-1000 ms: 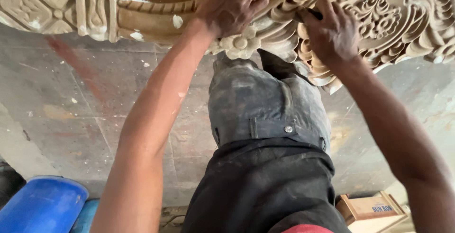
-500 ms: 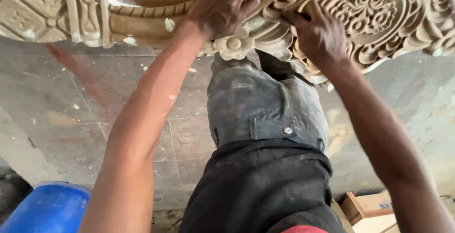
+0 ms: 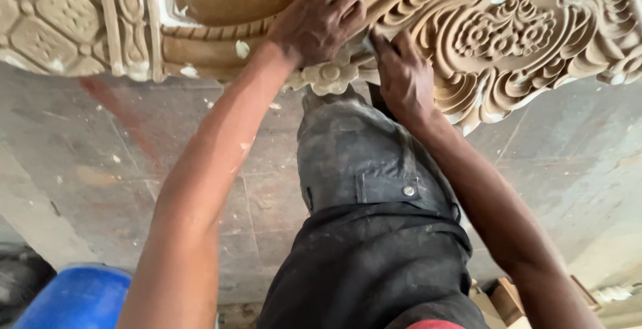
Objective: The person sands the carved wooden details of a furniture piece using a small piece of sandpaper held by hand.
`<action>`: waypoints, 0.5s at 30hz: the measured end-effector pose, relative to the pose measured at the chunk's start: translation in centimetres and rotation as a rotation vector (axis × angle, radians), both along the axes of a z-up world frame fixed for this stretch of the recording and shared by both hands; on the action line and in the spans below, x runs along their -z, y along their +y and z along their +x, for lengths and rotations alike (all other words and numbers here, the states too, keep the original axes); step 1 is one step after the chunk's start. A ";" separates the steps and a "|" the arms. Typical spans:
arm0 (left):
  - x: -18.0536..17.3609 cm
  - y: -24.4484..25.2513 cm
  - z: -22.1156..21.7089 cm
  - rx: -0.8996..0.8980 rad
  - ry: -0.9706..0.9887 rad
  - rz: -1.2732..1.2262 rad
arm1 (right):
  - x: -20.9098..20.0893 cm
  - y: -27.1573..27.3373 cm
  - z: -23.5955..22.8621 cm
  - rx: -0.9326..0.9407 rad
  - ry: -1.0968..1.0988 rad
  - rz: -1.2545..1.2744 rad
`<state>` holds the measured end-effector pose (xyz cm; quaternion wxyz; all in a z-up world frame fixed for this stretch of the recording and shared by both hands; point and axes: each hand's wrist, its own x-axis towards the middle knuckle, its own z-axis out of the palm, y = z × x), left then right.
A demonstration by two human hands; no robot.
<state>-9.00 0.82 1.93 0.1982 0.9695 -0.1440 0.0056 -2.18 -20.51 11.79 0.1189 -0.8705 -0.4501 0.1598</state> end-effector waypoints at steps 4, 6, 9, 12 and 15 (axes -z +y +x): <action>0.7 0.3 -0.3 0.004 0.003 -0.008 | -0.9 -1.9 4.0 -0.209 -0.117 -0.207; 0.9 0.3 -0.4 -0.005 -0.023 -0.011 | -1.3 -2.0 4.9 -0.243 -0.126 -0.234; 0.8 0.0 -0.3 -0.005 -0.075 0.018 | -1.7 -2.0 3.6 -0.221 -0.193 -0.249; -0.2 0.7 -0.1 0.015 -0.004 -0.020 | 0.4 0.6 -0.7 -0.035 -0.048 -0.186; -1.6 0.8 0.3 0.021 0.102 -0.140 | 1.3 3.3 -2.9 0.096 0.037 0.039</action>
